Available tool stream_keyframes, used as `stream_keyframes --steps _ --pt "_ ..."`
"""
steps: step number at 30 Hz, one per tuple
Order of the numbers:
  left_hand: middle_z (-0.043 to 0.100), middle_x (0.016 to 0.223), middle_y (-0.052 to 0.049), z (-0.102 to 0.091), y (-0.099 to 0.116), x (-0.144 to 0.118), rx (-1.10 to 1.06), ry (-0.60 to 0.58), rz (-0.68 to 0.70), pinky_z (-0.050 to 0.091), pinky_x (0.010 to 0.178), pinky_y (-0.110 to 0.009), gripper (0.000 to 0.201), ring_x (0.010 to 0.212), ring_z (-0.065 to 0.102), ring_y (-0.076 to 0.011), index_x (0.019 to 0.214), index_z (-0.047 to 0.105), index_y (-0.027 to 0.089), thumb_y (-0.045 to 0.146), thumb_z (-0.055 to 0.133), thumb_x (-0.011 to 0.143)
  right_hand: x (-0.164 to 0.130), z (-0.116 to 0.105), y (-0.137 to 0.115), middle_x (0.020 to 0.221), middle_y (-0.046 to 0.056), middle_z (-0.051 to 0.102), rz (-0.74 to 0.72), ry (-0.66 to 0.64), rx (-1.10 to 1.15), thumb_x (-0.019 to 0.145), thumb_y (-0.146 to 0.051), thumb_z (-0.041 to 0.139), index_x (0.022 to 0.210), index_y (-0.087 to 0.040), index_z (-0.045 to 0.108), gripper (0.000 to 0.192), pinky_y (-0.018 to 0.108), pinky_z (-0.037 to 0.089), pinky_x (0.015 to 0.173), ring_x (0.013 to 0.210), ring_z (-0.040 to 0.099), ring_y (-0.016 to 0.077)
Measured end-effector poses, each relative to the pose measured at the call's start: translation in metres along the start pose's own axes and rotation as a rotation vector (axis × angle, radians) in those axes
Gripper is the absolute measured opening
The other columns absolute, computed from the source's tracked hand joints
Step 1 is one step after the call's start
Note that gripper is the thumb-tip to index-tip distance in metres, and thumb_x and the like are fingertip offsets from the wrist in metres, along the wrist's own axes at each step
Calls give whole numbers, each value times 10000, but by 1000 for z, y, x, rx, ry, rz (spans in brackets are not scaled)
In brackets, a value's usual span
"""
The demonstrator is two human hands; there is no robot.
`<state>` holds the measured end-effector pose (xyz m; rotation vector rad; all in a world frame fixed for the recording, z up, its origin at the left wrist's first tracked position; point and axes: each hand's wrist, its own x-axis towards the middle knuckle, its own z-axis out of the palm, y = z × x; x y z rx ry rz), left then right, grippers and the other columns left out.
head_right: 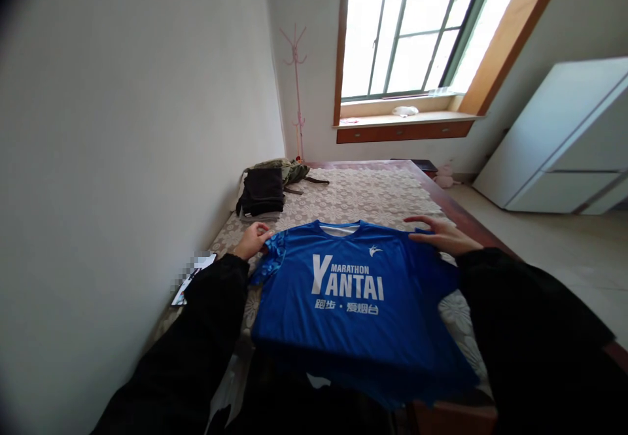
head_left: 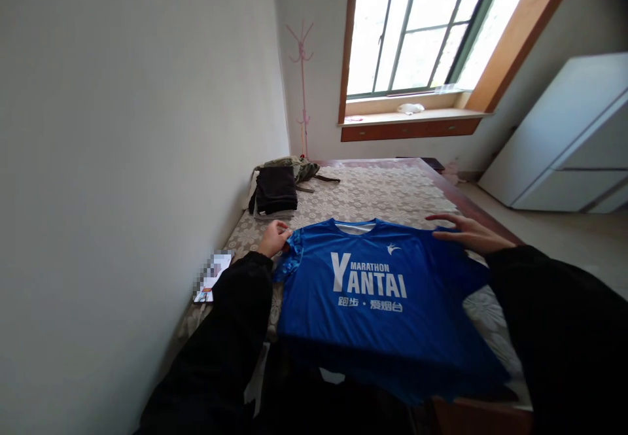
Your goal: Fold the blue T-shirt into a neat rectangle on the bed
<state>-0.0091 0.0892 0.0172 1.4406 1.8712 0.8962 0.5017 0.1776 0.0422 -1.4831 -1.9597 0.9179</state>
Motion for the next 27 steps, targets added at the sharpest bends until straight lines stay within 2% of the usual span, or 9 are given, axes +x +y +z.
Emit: stream_keyframes --steps 3,6,8,11,14,17,19,22,27 --pt "769 934 -76 35 41 8 -50 -97 80 537 531 -222 439 569 683 -119 1353 498 163 381 601 985 15 34 -56 853 60 745 50 -252 183 684 -655 817 1515 -240 475 989 362 577 600 682 692 231" --pt "782 958 -74 44 54 1 -46 -120 160 526 549 -236 526 568 672 -125 1403 514 195 453 629 958 11 51 -69 959 103 762 -19 -297 194 721 -723 759 1535 -227 434 1007 379 587 649 789 717 258" --pt "781 976 -69 33 42 -13 -9 -84 194 526 608 -245 432 621 675 -129 1332 595 207 422 614 958 -3 51 -51 879 97 748 -83 -193 93 761 -778 679 1441 -206 546 898 367 556 614 733 693 246" --pt "772 957 -57 7 6 -41 84 -27 204 509 697 -260 234 724 679 -149 1101 710 210 340 613 932 -35 45 -3 799 85 733 -108 -40 -108 828 -788 570 1242 -211 692 721 381 532 640 689 670 243" --pt "769 915 -42 -11 -32 -67 198 -23 180 472 702 -278 155 733 666 -166 971 728 224 312 618 907 -64 46 39 834 85 752 -45 52 -255 876 -720 514 1089 -236 733 573 391 524 686 700 682 249" --pt "777 914 -33 -12 -53 -73 363 -50 150 447 700 -285 171 771 677 -183 944 723 243 338 581 929 -74 56 59 826 80 755 37 114 -334 882 -652 510 956 -238 703 462 375 515 699 707 694 250" --pt "780 924 -41 -7 -55 -64 411 -83 152 449 703 -287 203 801 689 -194 930 720 242 372 564 942 -66 63 61 801 76 752 72 116 -383 889 -617 506 878 -241 677 413 362 509 712 727 702 254" --pt "780 946 -59 5 -46 -32 420 -114 173 468 743 -296 230 854 700 -213 958 716 233 403 563 942 -38 69 56 784 73 753 99 85 -437 910 -553 505 857 -240 679 362 339 505 734 782 712 256" --pt "765 917 -52 23 -25 38 418 -134 196 497 796 -287 352 896 705 -215 1249 647 225 358 537 943 23 67 46 746 57 730 118 119 -474 931 -434 534 1149 -203 700 358 307 495 710 768 691 237"
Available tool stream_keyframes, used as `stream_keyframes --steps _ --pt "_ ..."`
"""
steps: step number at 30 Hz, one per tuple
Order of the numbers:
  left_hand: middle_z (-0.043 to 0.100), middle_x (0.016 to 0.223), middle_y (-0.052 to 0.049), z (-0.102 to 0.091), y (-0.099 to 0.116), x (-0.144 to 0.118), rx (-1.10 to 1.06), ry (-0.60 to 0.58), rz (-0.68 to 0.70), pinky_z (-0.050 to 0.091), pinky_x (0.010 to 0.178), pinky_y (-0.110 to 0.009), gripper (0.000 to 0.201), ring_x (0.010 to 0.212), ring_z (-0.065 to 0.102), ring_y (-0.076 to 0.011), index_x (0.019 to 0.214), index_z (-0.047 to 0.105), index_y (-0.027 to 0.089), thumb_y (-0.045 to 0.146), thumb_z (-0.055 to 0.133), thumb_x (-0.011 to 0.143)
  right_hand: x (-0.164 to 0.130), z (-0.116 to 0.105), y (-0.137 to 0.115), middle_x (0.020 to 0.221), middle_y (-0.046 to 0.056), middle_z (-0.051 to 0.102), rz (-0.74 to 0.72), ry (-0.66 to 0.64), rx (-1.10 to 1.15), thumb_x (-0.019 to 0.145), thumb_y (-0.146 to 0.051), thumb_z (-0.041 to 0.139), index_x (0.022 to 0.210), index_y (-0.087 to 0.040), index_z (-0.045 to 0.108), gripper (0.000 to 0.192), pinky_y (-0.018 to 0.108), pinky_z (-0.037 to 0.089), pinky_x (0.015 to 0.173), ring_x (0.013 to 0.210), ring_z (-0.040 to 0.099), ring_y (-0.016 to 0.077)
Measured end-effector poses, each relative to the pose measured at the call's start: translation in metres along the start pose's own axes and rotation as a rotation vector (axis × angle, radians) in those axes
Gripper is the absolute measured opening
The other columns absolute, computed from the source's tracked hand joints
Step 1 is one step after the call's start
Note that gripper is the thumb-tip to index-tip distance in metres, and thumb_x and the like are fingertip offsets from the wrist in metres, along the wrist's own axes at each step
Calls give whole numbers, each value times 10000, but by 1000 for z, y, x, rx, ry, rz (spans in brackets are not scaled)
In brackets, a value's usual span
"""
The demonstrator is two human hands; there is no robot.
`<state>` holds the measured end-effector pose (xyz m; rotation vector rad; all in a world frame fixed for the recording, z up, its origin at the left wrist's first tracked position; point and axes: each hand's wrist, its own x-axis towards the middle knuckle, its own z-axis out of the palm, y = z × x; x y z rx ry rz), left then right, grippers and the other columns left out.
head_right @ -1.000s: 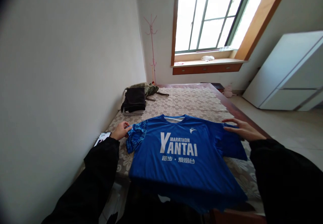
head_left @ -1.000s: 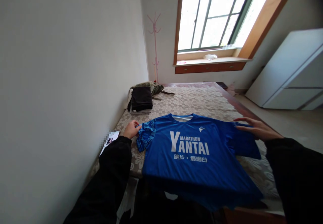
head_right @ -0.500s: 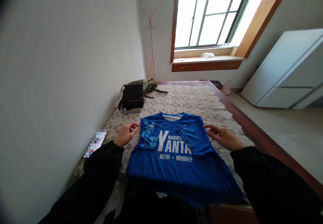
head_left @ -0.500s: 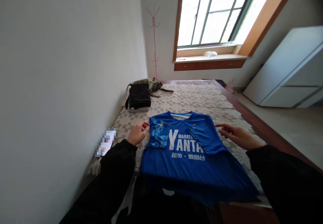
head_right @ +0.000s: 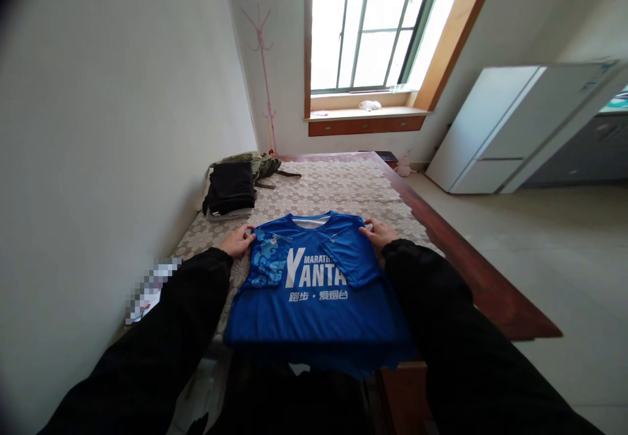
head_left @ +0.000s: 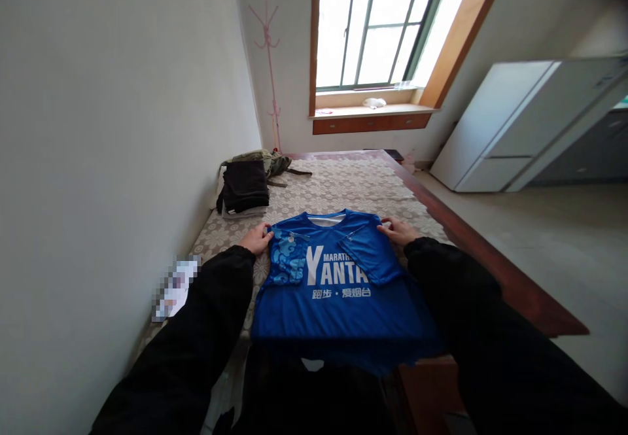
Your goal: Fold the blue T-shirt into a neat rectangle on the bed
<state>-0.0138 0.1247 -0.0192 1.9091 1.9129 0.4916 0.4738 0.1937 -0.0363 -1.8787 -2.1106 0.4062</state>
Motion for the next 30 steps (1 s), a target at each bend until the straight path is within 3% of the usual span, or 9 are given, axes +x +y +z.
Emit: stream_keyframes --steps 4,8,13,19,23,27,30 --pt "751 911 -18 -1 -2 37 6 -41 49 503 794 -257 326 879 692 -190 1196 675 249 337 543 911 29 -1 -5 821 33 733 -78 10 -10 906 -346 590 1317 -225 660 435 284 499 752 789 670 205" --pt "709 770 1 -7 -14 48 51 -108 64 490 700 -239 248 785 662 -185 908 719 236 461 642 838 41 -4 2 799 26 726 -134 -18 -28 866 -362 646 1046 -229 761 251 280 495 739 768 639 192" --pt "727 804 -34 -19 -26 49 166 -123 33 467 726 -252 258 818 673 -205 784 691 235 489 676 831 53 -7 16 810 48 736 -57 -24 -63 842 -363 691 894 -201 762 184 273 490 721 795 645 196" --pt "757 987 -91 -28 -16 65 300 -68 -23 473 822 -296 184 970 688 -259 861 683 239 414 635 890 64 -8 19 964 91 756 59 41 -83 914 -304 665 957 -178 756 161 316 514 837 945 676 222" --pt "751 1059 -118 -32 -5 70 331 -12 -61 480 869 -340 171 1034 691 -296 946 665 237 399 617 923 62 -11 14 1107 75 715 92 101 -64 986 -405 636 1087 -177 696 256 410 544 918 994 669 204" --pt "750 1078 -127 -28 4 59 303 29 -99 483 899 -347 207 1057 699 -295 1089 628 228 336 643 914 48 -10 0 1027 90 720 72 149 -9 939 -314 664 1068 -217 702 166 393 522 923 985 660 232" --pt "760 1048 -108 -27 12 39 240 66 -117 492 892 -335 315 1045 709 -282 1208 588 226 332 639 916 28 -13 -15 1177 127 694 24 236 59 888 -280 654 1264 -234 647 379 415 502 965 1059 648 286"
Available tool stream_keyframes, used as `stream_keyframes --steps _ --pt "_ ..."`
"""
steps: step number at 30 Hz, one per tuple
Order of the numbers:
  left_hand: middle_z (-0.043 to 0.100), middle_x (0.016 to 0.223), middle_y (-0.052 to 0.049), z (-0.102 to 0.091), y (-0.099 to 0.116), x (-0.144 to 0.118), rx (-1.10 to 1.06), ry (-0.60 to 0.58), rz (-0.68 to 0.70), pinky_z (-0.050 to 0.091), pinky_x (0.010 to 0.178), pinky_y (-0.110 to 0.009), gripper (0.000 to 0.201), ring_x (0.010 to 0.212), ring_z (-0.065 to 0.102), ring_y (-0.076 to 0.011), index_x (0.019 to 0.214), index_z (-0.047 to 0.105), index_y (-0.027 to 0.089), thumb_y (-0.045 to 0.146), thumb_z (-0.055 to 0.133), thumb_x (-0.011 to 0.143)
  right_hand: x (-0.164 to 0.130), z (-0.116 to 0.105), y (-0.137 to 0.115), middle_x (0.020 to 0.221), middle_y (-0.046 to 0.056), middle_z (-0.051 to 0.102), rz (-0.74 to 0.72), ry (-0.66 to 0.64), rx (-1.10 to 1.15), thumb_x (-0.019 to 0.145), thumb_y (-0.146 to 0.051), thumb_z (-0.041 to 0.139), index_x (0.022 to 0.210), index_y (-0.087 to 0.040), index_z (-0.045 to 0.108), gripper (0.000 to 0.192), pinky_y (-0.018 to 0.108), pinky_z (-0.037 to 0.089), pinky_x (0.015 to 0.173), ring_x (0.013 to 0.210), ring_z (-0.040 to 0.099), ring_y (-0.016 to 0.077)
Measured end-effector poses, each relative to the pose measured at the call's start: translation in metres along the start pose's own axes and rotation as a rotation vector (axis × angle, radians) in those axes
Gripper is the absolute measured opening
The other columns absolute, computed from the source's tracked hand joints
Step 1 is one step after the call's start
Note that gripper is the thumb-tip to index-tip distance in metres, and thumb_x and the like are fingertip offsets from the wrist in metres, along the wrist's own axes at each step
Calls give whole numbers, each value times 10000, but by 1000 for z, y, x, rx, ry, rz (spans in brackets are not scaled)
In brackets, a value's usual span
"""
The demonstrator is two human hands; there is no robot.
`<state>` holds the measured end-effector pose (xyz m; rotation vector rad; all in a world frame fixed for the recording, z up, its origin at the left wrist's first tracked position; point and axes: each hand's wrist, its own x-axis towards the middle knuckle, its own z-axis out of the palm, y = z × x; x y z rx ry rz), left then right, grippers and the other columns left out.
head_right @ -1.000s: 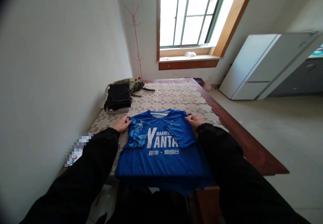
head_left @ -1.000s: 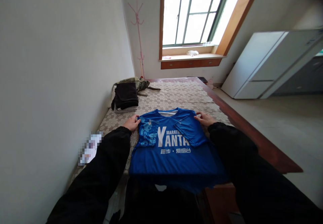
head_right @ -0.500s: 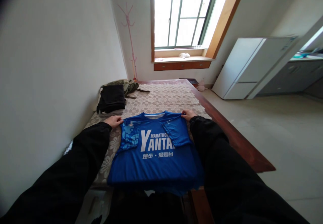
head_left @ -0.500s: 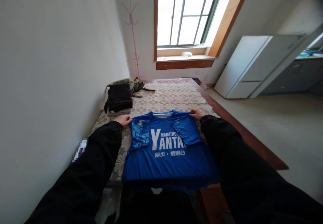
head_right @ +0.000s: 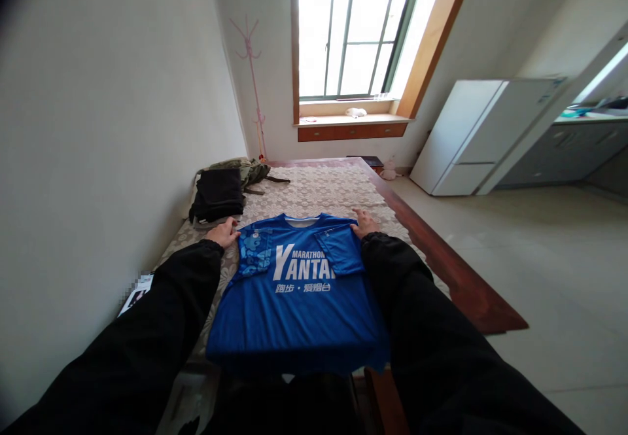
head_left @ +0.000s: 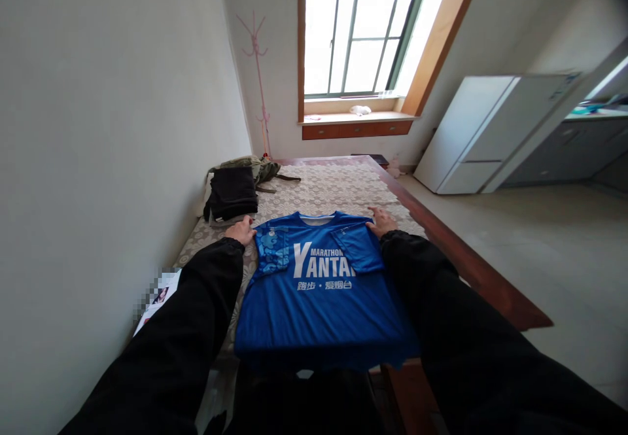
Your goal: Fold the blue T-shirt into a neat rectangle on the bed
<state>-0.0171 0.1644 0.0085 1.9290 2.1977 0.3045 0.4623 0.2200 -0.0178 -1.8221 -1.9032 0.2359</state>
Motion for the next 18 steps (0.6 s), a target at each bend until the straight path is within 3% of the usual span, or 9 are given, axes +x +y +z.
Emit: stream_keyframes --steps 3,6,7,9,11,12,15,18 --pt "763 1045 -84 -8 -4 -46 -86 53 -6 512 855 -315 363 974 723 -246 1280 562 231 394 562 955 -42 -19 -5 1306 153 646 -45 92 84 936 -354 538 1394 -206 567 481 435 532 954 1038 660 287" --pt "755 981 -64 -3 -20 -134 -241 104 8 551 745 -295 401 821 716 -202 1211 606 233 509 426 983 -130 -40 21 1165 130 719 -36 153 160 972 -500 450 1261 -235 653 441 449 584 873 956 689 292" --pt "739 883 -51 6 -28 -171 -433 158 6 554 670 -307 432 742 696 -210 1115 649 245 585 435 957 -169 -44 36 1128 116 742 -1 197 223 951 -560 491 1188 -260 684 428 462 588 889 959 699 306" --pt "620 614 4 35 -45 -248 -717 317 -141 510 522 -332 421 536 582 -211 893 662 314 690 471 899 -252 -40 70 1004 111 771 183 286 301 904 -619 550 1077 -285 709 408 497 604 871 908 722 343" --pt "517 500 22 75 -60 -314 -888 457 -316 427 430 -337 403 440 470 -204 738 603 350 694 466 899 -328 -21 99 892 124 771 361 254 362 880 -642 549 1033 -296 717 414 534 627 819 870 737 390" --pt "510 496 22 97 -65 -338 -925 452 -393 427 423 -338 418 437 480 -204 713 578 341 706 476 890 -358 -8 109 890 118 775 416 188 389 868 -654 540 1035 -308 718 424 554 635 826 901 743 413" --pt "692 720 -16 153 -68 -370 -904 328 -511 562 548 -376 481 621 675 -258 877 645 319 784 564 783 -408 42 115 1099 65 787 505 90 541 822 -645 560 1116 -370 684 421 606 596 985 1101 719 436" --pt "758 1130 -92 190 -62 -357 -964 166 -453 623 886 -441 598 1082 733 -343 1021 672 291 770 683 663 -412 85 103 1260 32 748 513 11 677 755 -640 591 1258 -423 624 550 631 554 1042 1249 653 433"
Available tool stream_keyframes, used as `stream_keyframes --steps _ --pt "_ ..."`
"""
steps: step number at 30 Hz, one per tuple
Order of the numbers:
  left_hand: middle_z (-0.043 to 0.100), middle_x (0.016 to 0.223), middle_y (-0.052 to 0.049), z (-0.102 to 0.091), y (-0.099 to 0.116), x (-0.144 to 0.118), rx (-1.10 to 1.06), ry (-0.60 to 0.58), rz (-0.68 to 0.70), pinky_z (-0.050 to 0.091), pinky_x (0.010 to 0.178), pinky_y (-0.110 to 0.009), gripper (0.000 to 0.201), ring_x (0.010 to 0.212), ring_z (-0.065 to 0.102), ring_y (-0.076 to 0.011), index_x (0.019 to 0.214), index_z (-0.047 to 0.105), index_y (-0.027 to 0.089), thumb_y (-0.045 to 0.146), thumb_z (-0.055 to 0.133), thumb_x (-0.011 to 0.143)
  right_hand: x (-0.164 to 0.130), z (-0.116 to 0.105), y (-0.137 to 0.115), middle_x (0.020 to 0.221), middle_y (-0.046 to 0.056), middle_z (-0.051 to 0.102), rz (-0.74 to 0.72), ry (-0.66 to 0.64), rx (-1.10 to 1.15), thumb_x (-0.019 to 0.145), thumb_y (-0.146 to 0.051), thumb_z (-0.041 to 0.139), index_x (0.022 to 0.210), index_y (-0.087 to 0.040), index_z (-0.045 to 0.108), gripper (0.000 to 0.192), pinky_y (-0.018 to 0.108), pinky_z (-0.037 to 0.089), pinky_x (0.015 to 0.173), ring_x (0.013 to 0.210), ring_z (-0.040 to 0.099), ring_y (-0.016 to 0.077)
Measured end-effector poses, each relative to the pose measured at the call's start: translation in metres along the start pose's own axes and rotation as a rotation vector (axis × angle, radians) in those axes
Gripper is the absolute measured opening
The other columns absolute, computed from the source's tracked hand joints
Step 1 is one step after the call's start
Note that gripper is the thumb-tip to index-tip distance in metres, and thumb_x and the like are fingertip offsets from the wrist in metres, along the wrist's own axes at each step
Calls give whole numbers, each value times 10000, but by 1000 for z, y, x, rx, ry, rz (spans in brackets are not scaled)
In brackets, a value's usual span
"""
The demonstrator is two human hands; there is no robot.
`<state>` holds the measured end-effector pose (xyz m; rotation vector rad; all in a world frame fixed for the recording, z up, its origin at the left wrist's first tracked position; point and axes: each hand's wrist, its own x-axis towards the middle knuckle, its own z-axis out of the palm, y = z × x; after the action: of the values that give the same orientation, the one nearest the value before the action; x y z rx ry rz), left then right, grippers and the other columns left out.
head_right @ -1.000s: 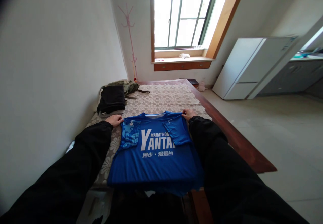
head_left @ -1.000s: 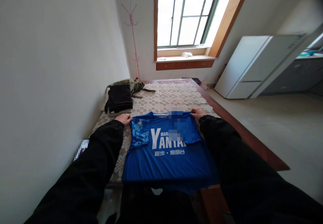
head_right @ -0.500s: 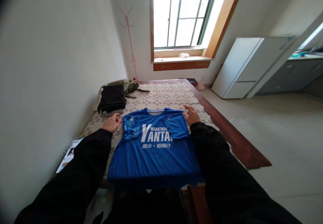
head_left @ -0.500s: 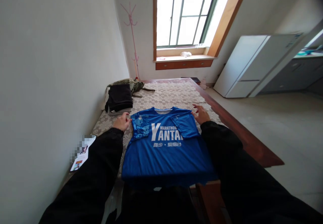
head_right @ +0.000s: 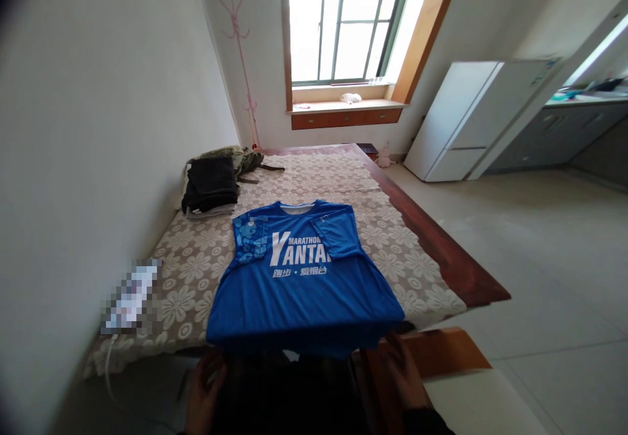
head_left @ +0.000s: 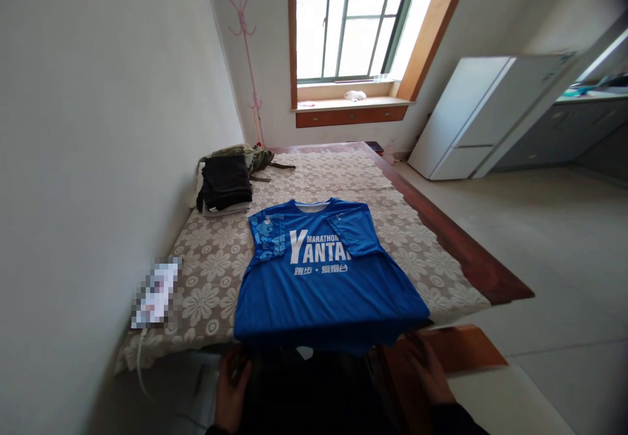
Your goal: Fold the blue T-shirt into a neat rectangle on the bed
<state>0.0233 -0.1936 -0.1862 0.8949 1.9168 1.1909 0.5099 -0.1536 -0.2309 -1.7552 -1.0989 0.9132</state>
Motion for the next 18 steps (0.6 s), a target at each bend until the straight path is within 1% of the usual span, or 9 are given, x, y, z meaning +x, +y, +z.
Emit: stream_keyframes --steps 2,4,7,11,13,14,16,17,18 --pt "756 1175 -104 15 -8 13 -23 -112 -31 581 1014 -469 606 1206 691 -360 1031 683 285 744 710 636 6 19 3 1234 24 759 12 -67 17 731 -655 599 1261 -424 636 579 642 536 1055 1271 638 436" --pt "773 1138 -103 23 -14 22 -6 -195 -66 551 1065 -496 593 1236 677 -374 1010 702 281 734 706 628 10 29 4 1133 26 792 14 -155 10 723 -664 607 1148 -401 704 509 644 508 1085 1251 649 446" --pt "793 1100 -110 26 -23 25 82 -272 -88 511 1114 -524 571 1257 661 -400 957 739 274 721 702 603 9 30 8 995 35 819 27 -267 -15 692 -676 622 914 -370 761 402 654 480 1104 1179 684 472" --pt "805 1098 -91 24 -24 17 164 -305 -25 499 1131 -517 471 1241 672 -393 926 768 308 686 652 670 -6 24 15 887 21 821 42 -299 -57 595 -672 657 743 -394 752 329 665 488 1078 1104 712 490" --pt "816 1018 -68 18 -17 11 197 -344 -35 504 1124 -516 418 1214 689 -388 864 759 339 691 657 664 -17 17 13 822 24 809 48 -273 -90 581 -651 666 698 -411 740 277 656 492 1074 1078 721 489" --pt "816 969 -63 13 -11 7 195 -361 -51 510 1114 -514 417 1190 701 -385 839 749 342 705 670 649 -24 11 9 812 27 805 50 -253 -91 591 -642 666 717 -420 745 268 648 497 1072 1076 723 483" --pt "801 873 -61 -5 5 -4 118 -364 -85 550 1045 -507 481 1080 743 -372 856 730 323 749 685 635 -39 -9 -3 827 34 801 65 -221 -38 642 -643 653 853 -435 766 317 632 529 1040 1059 734 462" --pt "789 836 -60 -18 16 -11 40 -350 -93 583 973 -499 534 980 763 -357 918 723 307 771 677 656 -46 -22 -12 838 41 799 76 -217 11 681 -653 636 952 -436 765 370 629 553 1001 1029 745 451" --pt "772 789 -51 -33 29 -18 -45 -335 -103 611 860 -481 584 850 767 -333 1001 708 298 785 671 681 -53 -38 -23 839 52 795 85 -223 56 728 -667 607 1044 -431 751 420 627 581 937 967 759 439"
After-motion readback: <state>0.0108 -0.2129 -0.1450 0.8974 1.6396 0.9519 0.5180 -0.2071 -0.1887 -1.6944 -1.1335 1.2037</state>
